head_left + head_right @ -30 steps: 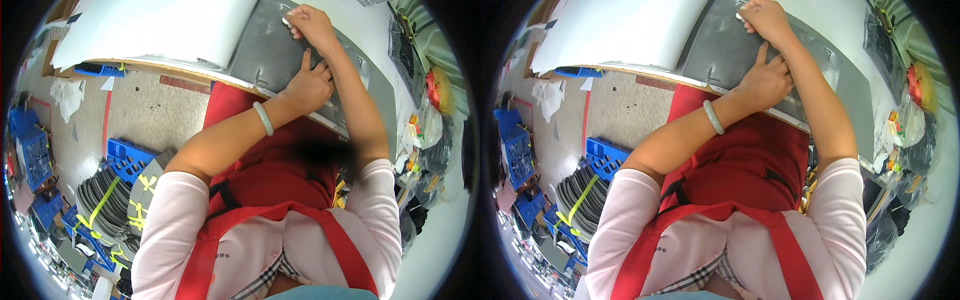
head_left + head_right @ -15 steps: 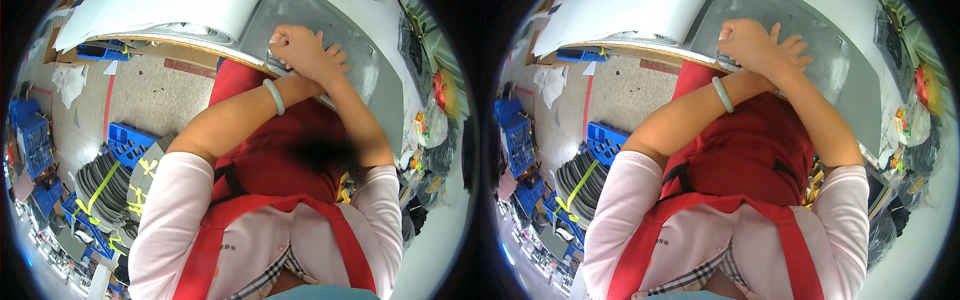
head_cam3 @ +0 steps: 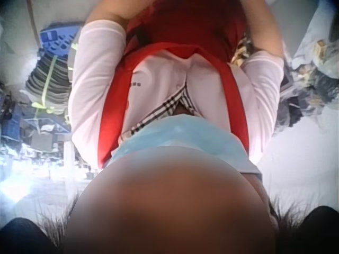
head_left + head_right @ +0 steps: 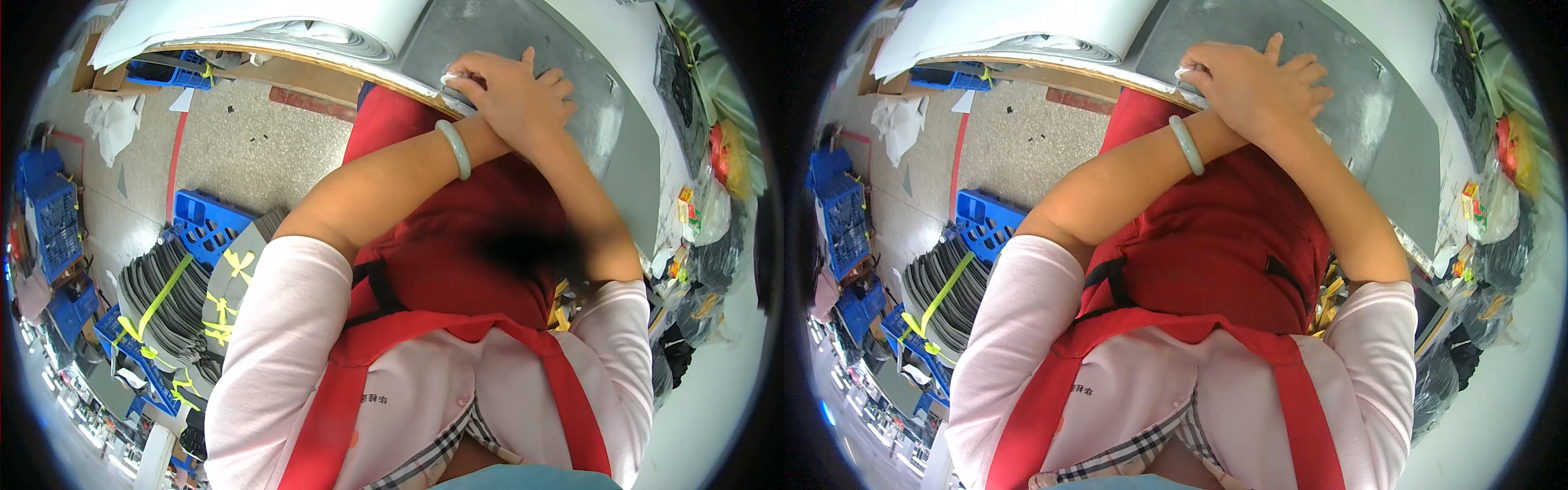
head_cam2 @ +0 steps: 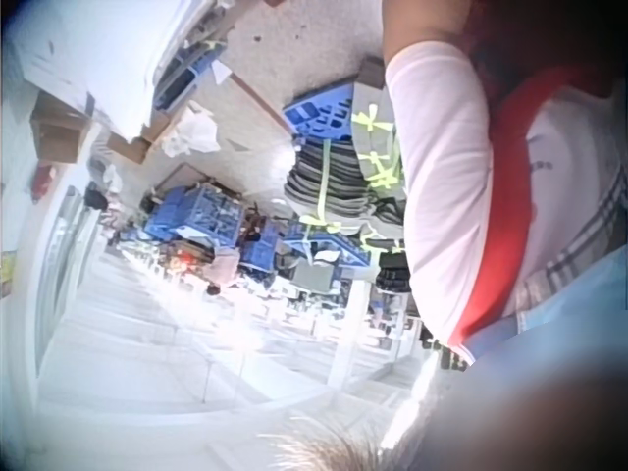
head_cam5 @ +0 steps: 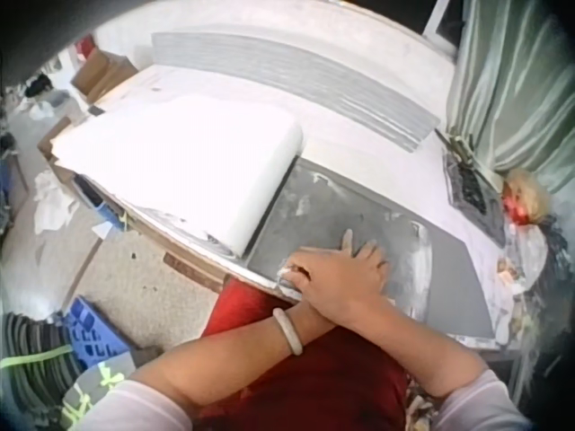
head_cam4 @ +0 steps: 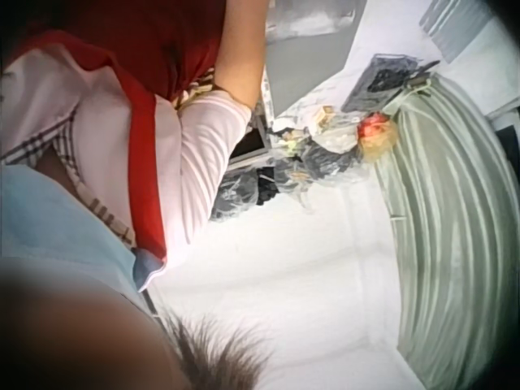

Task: Cleaning and inspecting metal plates using a white cleaning cloth.

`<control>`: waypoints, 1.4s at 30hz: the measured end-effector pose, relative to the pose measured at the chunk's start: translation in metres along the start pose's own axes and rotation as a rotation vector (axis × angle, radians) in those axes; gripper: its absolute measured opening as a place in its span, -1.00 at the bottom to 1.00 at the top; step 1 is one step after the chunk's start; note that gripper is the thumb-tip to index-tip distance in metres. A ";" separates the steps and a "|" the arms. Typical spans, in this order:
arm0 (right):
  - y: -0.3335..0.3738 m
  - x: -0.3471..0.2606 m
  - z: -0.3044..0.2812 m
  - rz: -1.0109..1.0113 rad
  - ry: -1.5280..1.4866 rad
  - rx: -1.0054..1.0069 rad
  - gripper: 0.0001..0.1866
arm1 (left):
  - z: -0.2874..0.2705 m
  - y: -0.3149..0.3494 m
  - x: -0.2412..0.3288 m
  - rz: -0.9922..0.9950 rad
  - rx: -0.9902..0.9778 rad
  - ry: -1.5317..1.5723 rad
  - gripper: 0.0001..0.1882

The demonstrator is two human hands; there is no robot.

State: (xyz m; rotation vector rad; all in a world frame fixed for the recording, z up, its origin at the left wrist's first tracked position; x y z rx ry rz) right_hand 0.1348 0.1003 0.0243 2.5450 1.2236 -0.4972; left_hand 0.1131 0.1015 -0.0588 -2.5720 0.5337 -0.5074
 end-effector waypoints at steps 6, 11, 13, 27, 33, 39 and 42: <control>-0.010 -0.001 0.006 -0.105 0.376 -0.042 -0.79 | 0.000 0.001 -0.001 0.019 0.055 -0.006 -0.62; 0.008 0.035 -0.025 0.071 -0.443 0.031 -0.77 | 0.028 0.002 -0.010 -0.045 0.153 0.130 -0.63; 0.026 0.074 -0.045 0.314 -0.603 0.230 -0.82 | 0.030 0.000 -0.007 -0.049 0.296 0.223 -0.64; 0.083 0.255 -0.049 0.629 -0.675 0.704 -0.72 | -0.004 -0.006 0.005 -0.060 0.031 -0.056 -0.69; 0.094 0.271 -0.054 0.623 -0.910 0.791 -0.78 | -0.007 -0.006 0.007 -0.047 0.048 -0.030 -0.68; 0.095 0.238 -0.049 0.546 -1.153 0.560 -0.76 | -0.016 -0.004 0.003 -0.035 0.110 0.070 -0.69; 0.104 0.220 -0.046 0.516 -0.862 0.523 -0.82 | -0.030 -0.004 0.030 0.060 0.082 0.219 -0.70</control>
Point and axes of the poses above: each hand's wrist, its own y-axis away from the middle knuckle, its own z-axis out of the palm, x = y × z, the point moved 1 cm from there along -y, towards the middle knuckle, and after that the axes turned 5 degrees about z, right-handed, at the moved point
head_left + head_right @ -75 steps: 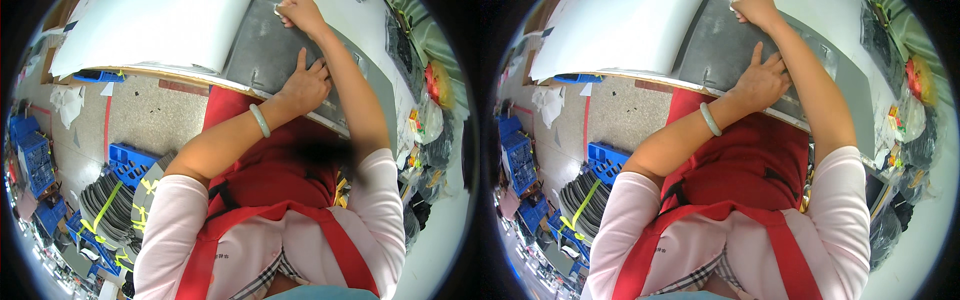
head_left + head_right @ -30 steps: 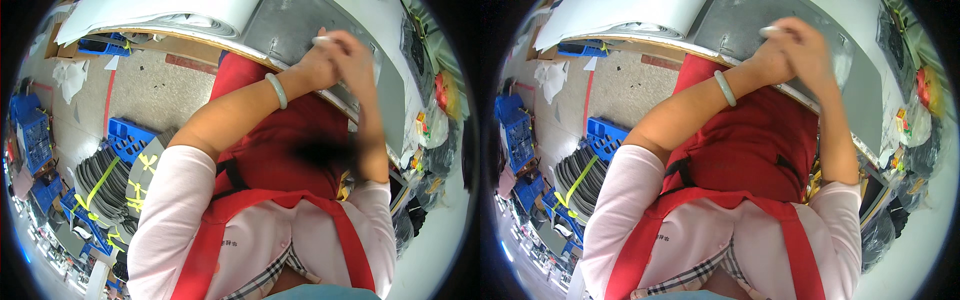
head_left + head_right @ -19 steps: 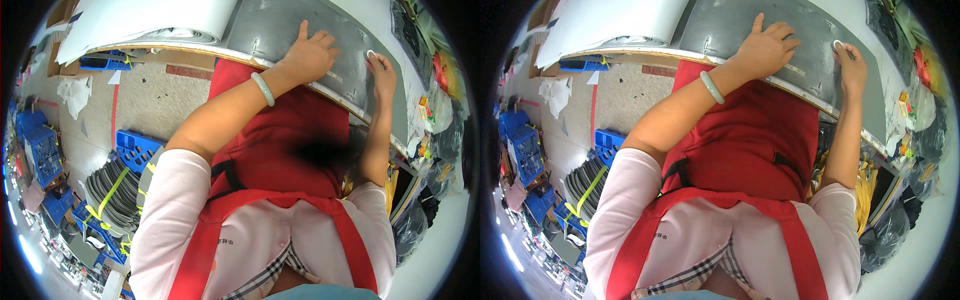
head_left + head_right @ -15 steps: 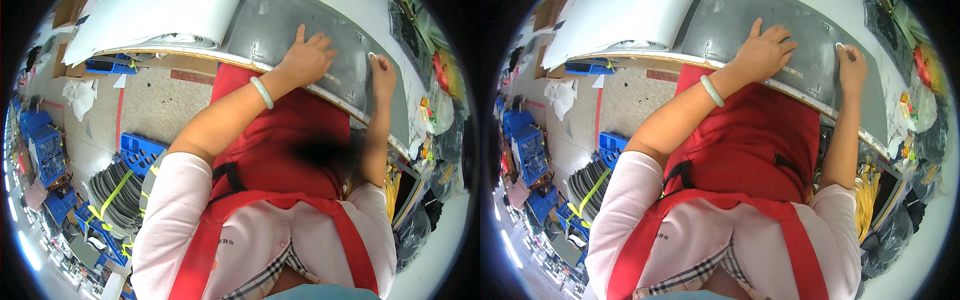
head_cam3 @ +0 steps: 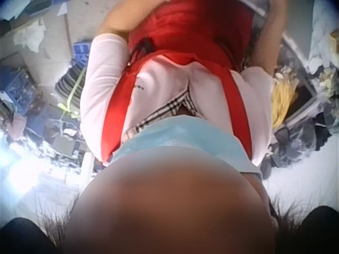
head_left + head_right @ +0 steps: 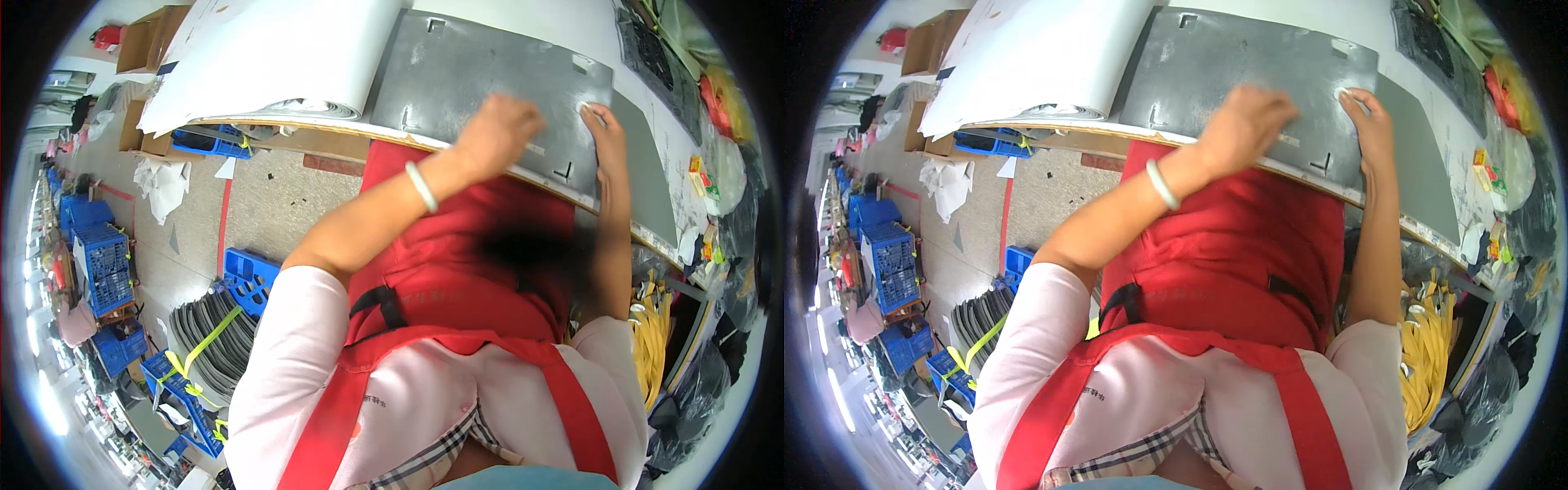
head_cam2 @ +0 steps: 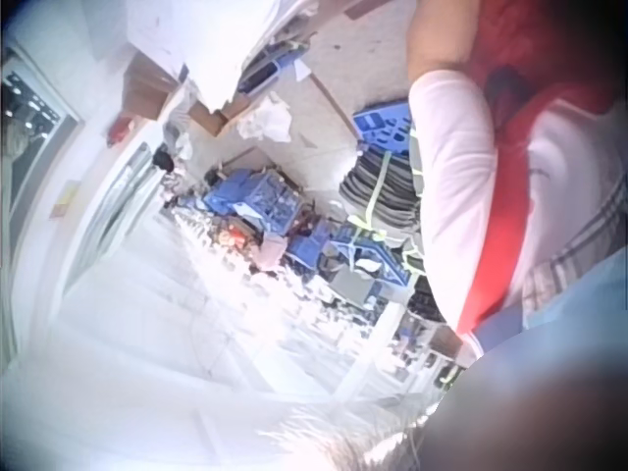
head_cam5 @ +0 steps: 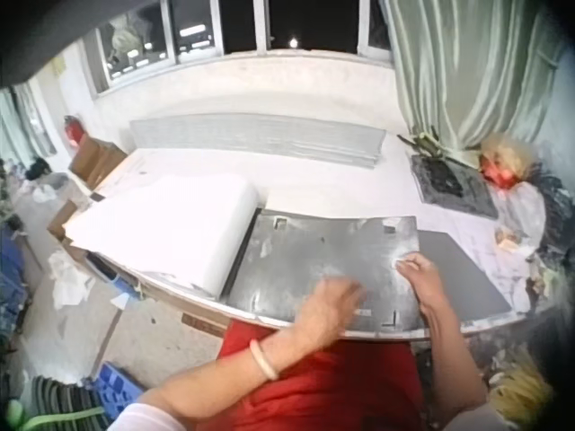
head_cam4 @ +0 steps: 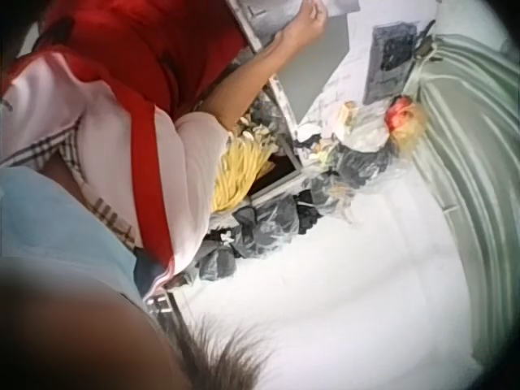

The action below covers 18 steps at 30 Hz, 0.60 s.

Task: Cleaning and inspecting metal plates using a white cleaning cloth.

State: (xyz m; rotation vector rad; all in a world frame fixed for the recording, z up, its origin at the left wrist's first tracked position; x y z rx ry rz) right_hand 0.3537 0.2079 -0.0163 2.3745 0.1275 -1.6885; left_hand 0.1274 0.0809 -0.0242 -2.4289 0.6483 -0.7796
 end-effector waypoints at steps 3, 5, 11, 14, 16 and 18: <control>0.021 -0.022 -0.017 -0.219 -0.161 0.034 -0.86 | 0.000 0.025 0.060 0.285 0.066 0.012 -0.71; 0.030 -0.049 -0.048 -0.294 -0.136 0.148 -0.86 | -0.003 0.036 0.079 0.285 -0.087 0.240 -0.70; -0.005 -0.103 -0.079 -0.387 -0.562 0.216 -0.74 | -0.023 0.021 0.023 -0.092 -0.237 -0.101 -0.71; -0.013 -0.105 -0.082 -0.390 -0.749 0.059 -0.70 | -0.029 0.018 0.006 -0.124 -0.220 0.024 -0.69; -0.013 -0.094 -0.079 -0.394 -0.740 0.095 -0.67 | -0.032 0.016 0.000 -0.116 -0.240 0.096 -0.71; -0.011 -0.084 -0.072 -0.356 -0.752 0.166 -0.64 | -0.036 0.013 -0.006 -0.139 -0.275 0.149 -0.73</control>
Point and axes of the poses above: each hand's wrist, its own y-axis away from the middle knuckle, its own z-axis out of the palm, x = y × z, the point moved 1 cm from there along -y, towards the middle knuckle, and after that the axes turned 5 degrees about z, right-handed, at the moved point
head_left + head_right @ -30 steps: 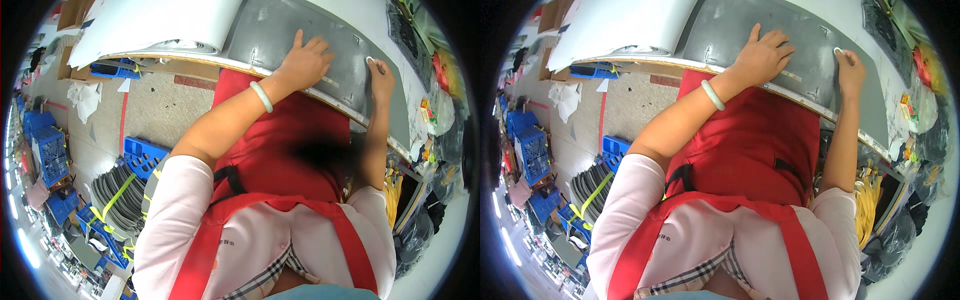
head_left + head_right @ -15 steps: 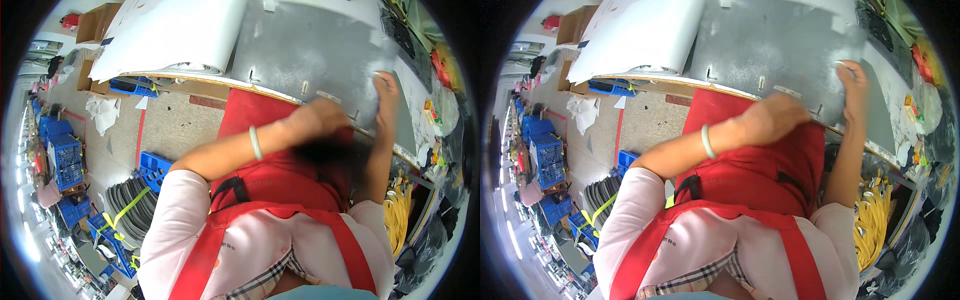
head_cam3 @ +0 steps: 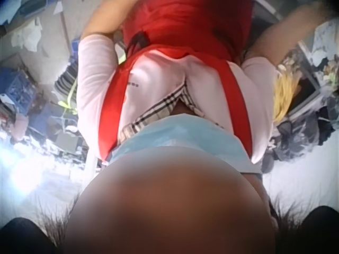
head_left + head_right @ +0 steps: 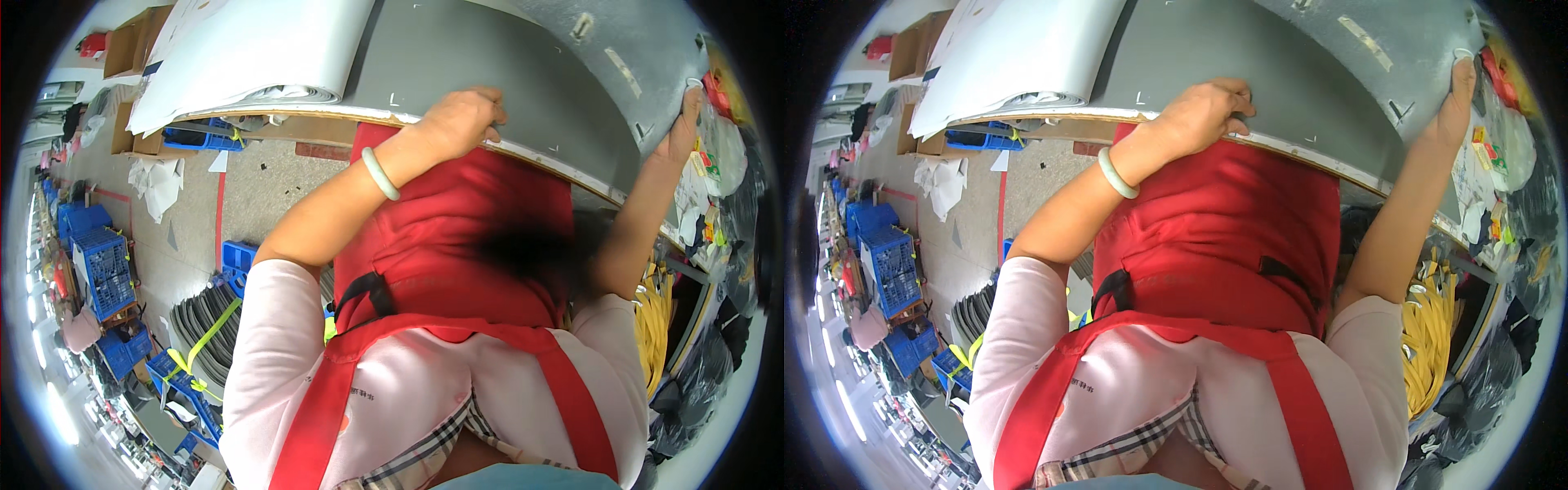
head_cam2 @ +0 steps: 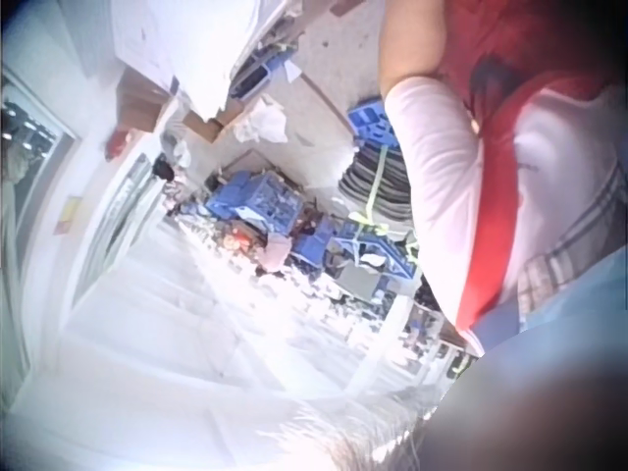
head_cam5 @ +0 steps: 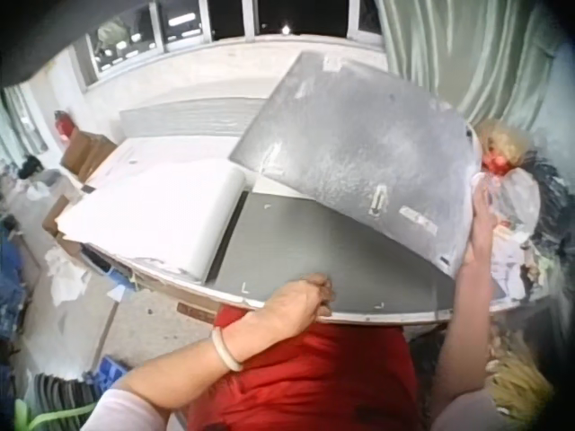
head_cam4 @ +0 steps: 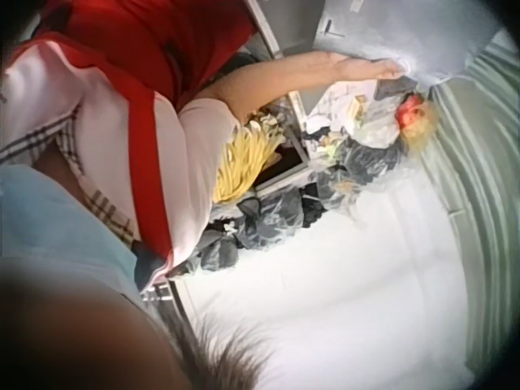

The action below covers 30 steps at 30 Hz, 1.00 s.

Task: Cleaning and inspecting metal plates using a white cleaning cloth.

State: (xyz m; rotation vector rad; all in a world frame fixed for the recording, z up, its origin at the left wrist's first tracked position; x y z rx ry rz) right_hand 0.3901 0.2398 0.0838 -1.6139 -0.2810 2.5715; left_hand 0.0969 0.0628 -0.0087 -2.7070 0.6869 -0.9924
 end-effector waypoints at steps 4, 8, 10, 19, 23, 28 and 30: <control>0.002 0.001 -0.010 0.055 -0.054 0.034 -0.52 | -0.004 -0.001 -0.003 0.018 -0.031 0.068 -0.76; 0.009 0.001 -0.009 0.046 0.041 0.103 -0.62 | -0.006 -0.001 -0.008 0.033 -0.067 0.086 -0.79; 0.007 0.007 -0.015 0.066 0.003 0.048 -0.63 | -0.009 -0.004 -0.013 -0.002 -0.119 0.155 -0.82; 0.002 0.034 -0.048 0.264 -0.186 -0.006 -0.53 | -0.013 -0.014 -0.012 -0.021 -0.153 0.167 -0.82; 0.029 0.025 0.013 0.234 -0.104 0.132 -0.52 | -0.016 -0.009 -0.015 -0.062 -0.172 0.197 -0.80; 0.023 0.036 -0.008 0.159 -0.041 -0.012 -0.53 | -0.016 -0.012 -0.013 -0.011 -0.209 0.161 -0.82; 0.023 0.039 -0.009 0.154 -0.006 -0.044 -0.53 | -0.015 -0.011 -0.011 -0.016 -0.220 0.154 -0.82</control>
Point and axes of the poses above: each hand's wrist, its own y-axis away from the middle knuckle, its own z-axis out of the palm, x = y × z, the point moved 1 cm from there along -y, towards the middle knuckle, and after that the axes turned 5 degrees about z, right-handed, at the moved point
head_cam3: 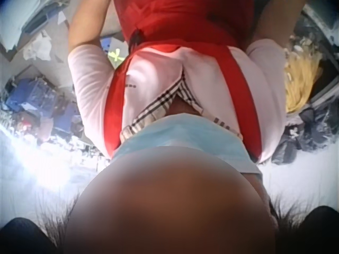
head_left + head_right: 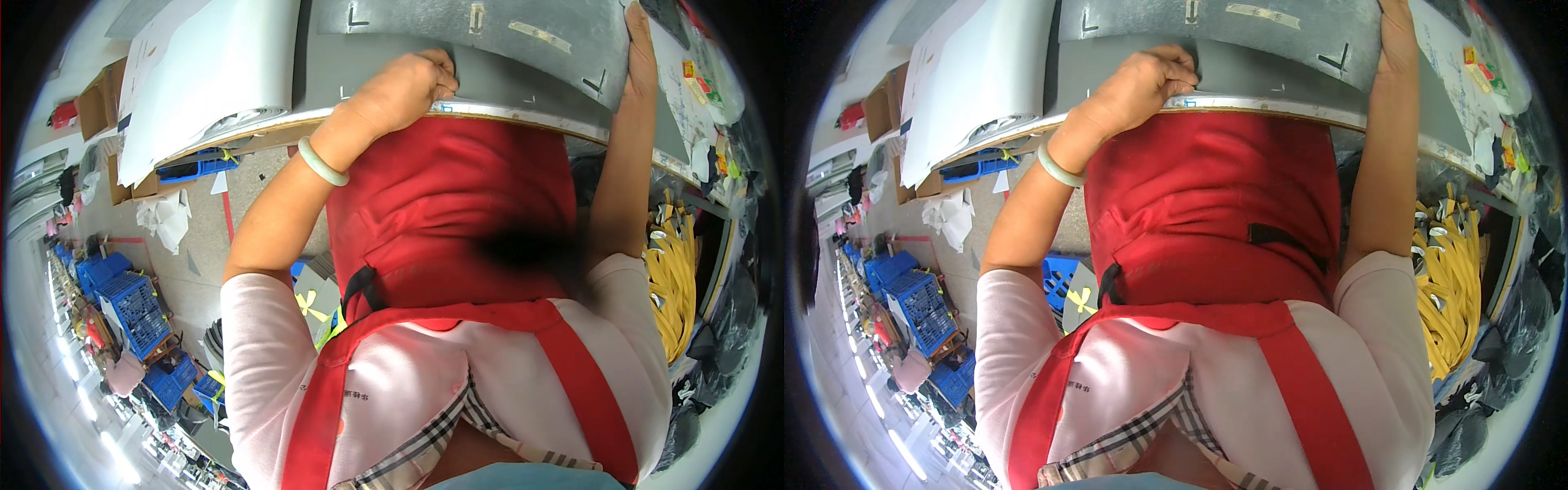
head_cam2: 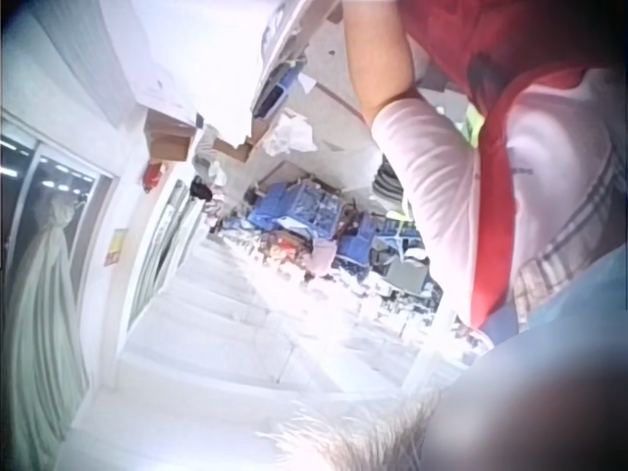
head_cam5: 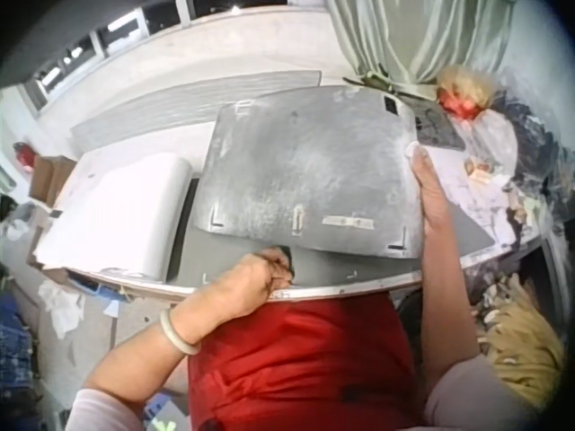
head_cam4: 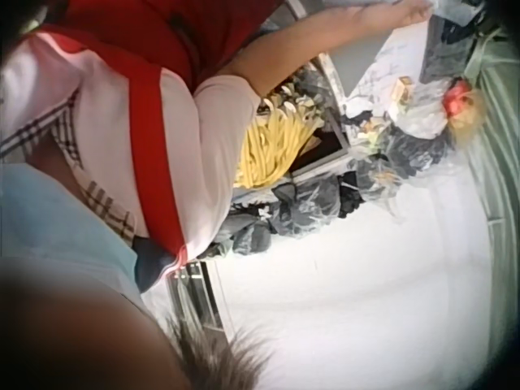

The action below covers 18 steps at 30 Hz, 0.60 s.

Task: Cleaning and inspecting metal plates using a white cleaning cloth.

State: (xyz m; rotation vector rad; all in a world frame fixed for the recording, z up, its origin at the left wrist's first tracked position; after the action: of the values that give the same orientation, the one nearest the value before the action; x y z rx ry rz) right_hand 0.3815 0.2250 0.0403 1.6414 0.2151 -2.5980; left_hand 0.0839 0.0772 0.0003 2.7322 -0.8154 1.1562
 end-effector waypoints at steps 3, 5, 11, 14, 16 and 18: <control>0.000 0.003 0.005 0.029 0.000 0.045 -0.52 | 0.002 0.003 -0.001 0.069 0.040 -0.110 -0.82; -0.002 0.005 0.007 0.032 -0.063 0.006 -0.53 | 0.001 0.003 -0.002 0.085 0.020 -0.118 -0.81; 0.003 0.006 0.009 0.022 -0.054 0.015 -0.55 | 0.000 0.002 0.008 -0.007 0.039 -0.110 -0.79; 0.010 0.001 0.018 0.068 0.001 0.052 -0.55 | 0.006 -0.001 0.006 0.056 0.097 -0.176 -0.74; -0.006 0.016 -0.010 0.294 -0.596 -0.227 -0.56 | 0.007 -0.004 0.005 0.048 0.095 -0.155 -0.75; -0.005 0.020 -0.008 0.520 -1.201 -0.520 -0.57 | 0.007 -0.004 0.005 0.027 0.096 -0.139 -0.76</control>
State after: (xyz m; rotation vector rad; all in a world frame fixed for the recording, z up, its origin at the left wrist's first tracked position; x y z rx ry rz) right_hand 0.3798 0.2314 0.0196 -0.1277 0.2808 -2.3185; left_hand 0.0929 0.0764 -0.0011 2.9170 -0.8350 1.0453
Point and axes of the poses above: each hand's wrist, its own y-axis away from the middle knuckle, its own z-axis out of the palm, x = y × z, the point moved 1 cm from there along -y, towards the middle knuckle, and after that the axes turned 5 degrees about z, right-handed, at the moved point
